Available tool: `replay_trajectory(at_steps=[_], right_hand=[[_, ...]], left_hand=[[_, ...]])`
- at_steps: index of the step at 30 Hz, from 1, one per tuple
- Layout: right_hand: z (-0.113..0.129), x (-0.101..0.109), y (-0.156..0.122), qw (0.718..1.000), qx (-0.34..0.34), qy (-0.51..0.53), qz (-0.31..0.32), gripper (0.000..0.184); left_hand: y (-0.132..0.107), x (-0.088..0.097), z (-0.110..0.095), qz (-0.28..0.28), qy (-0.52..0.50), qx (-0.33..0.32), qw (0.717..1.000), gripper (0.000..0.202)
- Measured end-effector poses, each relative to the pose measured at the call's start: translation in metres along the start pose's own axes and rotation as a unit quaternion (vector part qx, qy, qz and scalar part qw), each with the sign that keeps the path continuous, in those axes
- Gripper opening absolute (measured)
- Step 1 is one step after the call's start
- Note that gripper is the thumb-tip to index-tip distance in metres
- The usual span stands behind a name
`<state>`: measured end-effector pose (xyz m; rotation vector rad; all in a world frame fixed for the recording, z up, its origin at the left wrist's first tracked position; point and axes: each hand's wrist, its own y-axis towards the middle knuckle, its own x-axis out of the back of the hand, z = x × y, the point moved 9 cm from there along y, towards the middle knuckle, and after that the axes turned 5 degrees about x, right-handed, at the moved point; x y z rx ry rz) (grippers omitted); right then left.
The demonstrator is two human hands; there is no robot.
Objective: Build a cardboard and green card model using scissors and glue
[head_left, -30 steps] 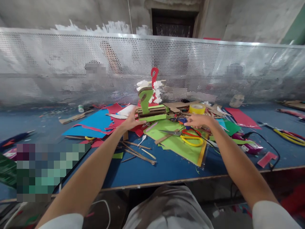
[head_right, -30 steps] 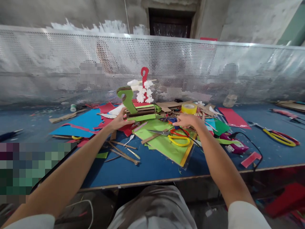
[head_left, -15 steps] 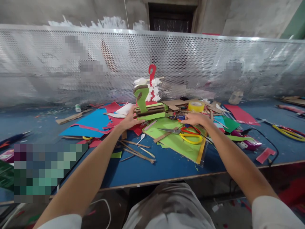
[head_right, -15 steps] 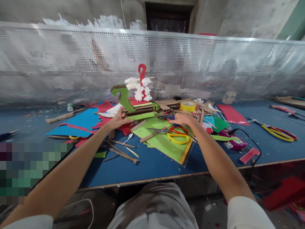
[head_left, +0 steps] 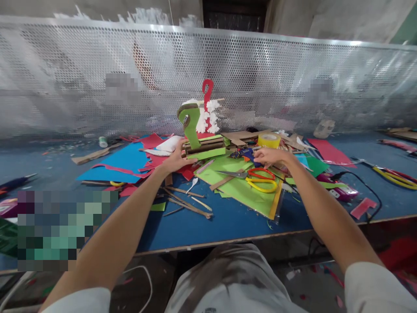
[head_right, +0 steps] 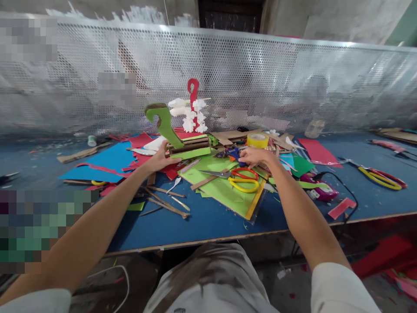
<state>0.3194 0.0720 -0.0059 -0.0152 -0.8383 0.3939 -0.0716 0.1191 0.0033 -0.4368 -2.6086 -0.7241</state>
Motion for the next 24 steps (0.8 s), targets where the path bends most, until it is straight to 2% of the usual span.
replay_trajectory(at_steps=[8, 14, 24], right_hand=[[-0.010, 0.003, -0.002, 0.997, 0.005, 0.071, -0.004, 0.040], [-0.006, 0.000, -0.006, 0.994, 0.005, 0.109, 0.005, 0.038], [-0.011, -0.001, -0.001, 0.997, -0.034, 0.063, -0.026, 0.044]], left_hand=[[0.000, 0.000, 0.004, 0.000, 0.004, 0.013, 1.000, 0.089], [-0.001, 0.001, -0.002, -0.008, 0.028, 0.006, 1.000, 0.088], [-0.003, -0.001, -0.007, -0.005, 0.021, 0.013, 1.000, 0.088]])
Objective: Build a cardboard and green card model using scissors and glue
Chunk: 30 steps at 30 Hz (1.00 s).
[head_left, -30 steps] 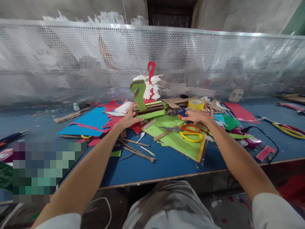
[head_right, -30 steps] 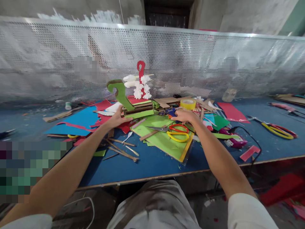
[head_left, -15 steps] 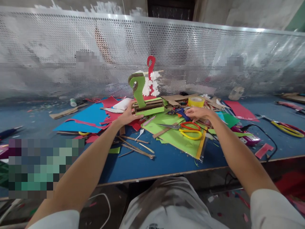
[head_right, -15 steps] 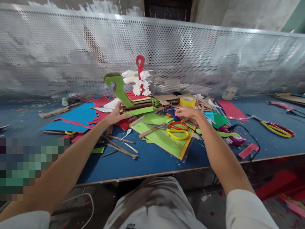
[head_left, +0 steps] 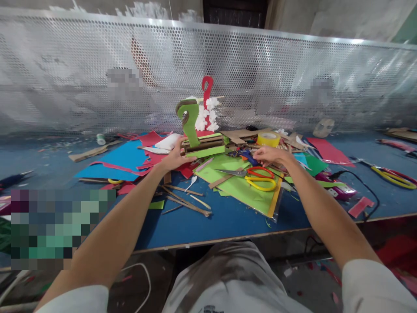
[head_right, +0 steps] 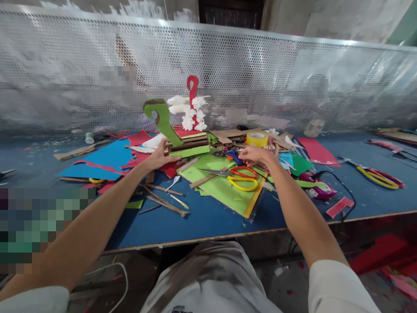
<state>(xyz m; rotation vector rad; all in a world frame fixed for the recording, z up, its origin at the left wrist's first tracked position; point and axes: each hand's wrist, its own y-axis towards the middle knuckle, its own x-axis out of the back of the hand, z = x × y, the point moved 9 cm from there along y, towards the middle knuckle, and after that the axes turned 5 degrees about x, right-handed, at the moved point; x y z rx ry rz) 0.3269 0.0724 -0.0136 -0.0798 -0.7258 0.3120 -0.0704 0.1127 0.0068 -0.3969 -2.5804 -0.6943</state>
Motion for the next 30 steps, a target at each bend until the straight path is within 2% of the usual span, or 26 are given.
replay_trajectory(at_steps=[6, 10, 22, 27, 30], right_hand=[[0.002, 0.002, -0.004, 0.999, -0.036, -0.038, -0.010, 0.037], [0.004, 0.001, -0.001, 0.998, -0.033, -0.043, -0.015, 0.033], [-0.002, 0.002, 0.008, 0.999, -0.016, -0.030, -0.023, 0.045], [0.001, 0.003, 0.008, 0.996, -0.028, -0.079, -0.044, 0.044], [0.003, 0.001, 0.006, 0.994, -0.027, -0.095, -0.035, 0.046]], left_hand=[[-0.002, 0.000, -0.006, 0.001, 0.012, 0.011, 1.000, 0.090], [-0.003, 0.000, -0.007, 0.000, 0.014, 0.021, 1.000, 0.090], [-0.002, -0.001, 0.002, 0.009, -0.018, 0.027, 0.999, 0.095], [-0.002, 0.001, 0.000, -0.003, -0.002, 0.013, 1.000, 0.091], [-0.001, 0.001, 0.001, -0.002, -0.007, 0.017, 1.000, 0.093]])
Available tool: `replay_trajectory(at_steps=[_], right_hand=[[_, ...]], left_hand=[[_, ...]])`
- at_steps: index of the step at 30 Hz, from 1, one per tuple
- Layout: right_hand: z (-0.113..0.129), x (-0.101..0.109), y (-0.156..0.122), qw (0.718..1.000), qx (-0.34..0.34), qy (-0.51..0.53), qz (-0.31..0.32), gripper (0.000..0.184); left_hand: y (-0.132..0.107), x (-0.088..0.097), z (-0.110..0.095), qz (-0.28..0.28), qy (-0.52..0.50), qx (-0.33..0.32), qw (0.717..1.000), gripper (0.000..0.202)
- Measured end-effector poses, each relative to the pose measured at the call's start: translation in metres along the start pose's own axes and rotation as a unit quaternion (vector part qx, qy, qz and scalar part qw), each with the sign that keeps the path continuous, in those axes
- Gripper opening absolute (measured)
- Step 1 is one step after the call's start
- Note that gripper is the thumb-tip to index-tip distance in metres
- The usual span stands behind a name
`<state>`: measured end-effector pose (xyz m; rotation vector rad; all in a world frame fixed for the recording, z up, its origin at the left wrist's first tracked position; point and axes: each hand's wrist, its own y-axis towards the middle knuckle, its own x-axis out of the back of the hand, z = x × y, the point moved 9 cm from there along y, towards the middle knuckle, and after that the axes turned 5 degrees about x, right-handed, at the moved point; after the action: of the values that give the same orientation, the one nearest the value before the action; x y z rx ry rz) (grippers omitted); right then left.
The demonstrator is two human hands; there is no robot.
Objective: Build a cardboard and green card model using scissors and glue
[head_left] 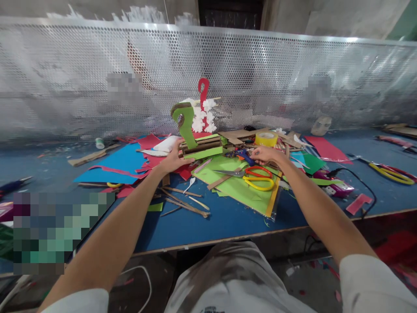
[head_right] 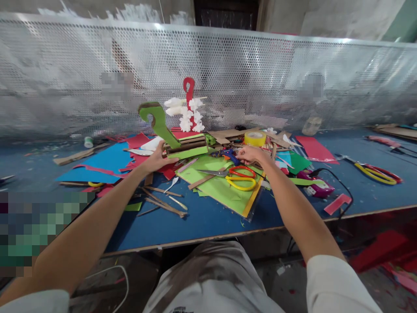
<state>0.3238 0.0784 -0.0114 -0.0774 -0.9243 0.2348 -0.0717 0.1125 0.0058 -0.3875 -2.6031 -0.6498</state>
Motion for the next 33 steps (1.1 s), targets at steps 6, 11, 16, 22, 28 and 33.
replay_trajectory(at_steps=[6, 11, 16, 22, 28, 33], right_hand=[[0.007, 0.003, -0.005, 1.000, 0.023, -0.012, 0.004, 0.053], [0.031, 0.004, -0.007, 0.986, 0.065, -0.153, -0.020, 0.059], [0.047, 0.000, -0.008, 0.974, 0.093, -0.201, -0.039, 0.049], [0.039, 0.007, -0.004, 0.974, 0.128, -0.181, -0.050, 0.045], [0.034, 0.018, -0.006, 0.979, 0.186, -0.054, -0.055, 0.039], [0.041, 0.011, -0.014, 0.969, 0.215, 0.119, -0.014, 0.040]], left_hand=[[0.000, -0.001, 0.001, 0.007, -0.011, 0.003, 1.000, 0.094], [0.000, -0.001, 0.000, 0.014, -0.018, 0.000, 1.000, 0.095], [0.001, -0.002, 0.003, 0.020, -0.030, 0.009, 0.999, 0.097], [0.001, -0.002, 0.004, 0.018, -0.027, -0.001, 0.999, 0.094], [0.002, -0.003, 0.005, 0.020, -0.032, 0.002, 0.999, 0.095], [0.002, -0.001, 0.001, 0.004, -0.006, -0.019, 1.000, 0.096]])
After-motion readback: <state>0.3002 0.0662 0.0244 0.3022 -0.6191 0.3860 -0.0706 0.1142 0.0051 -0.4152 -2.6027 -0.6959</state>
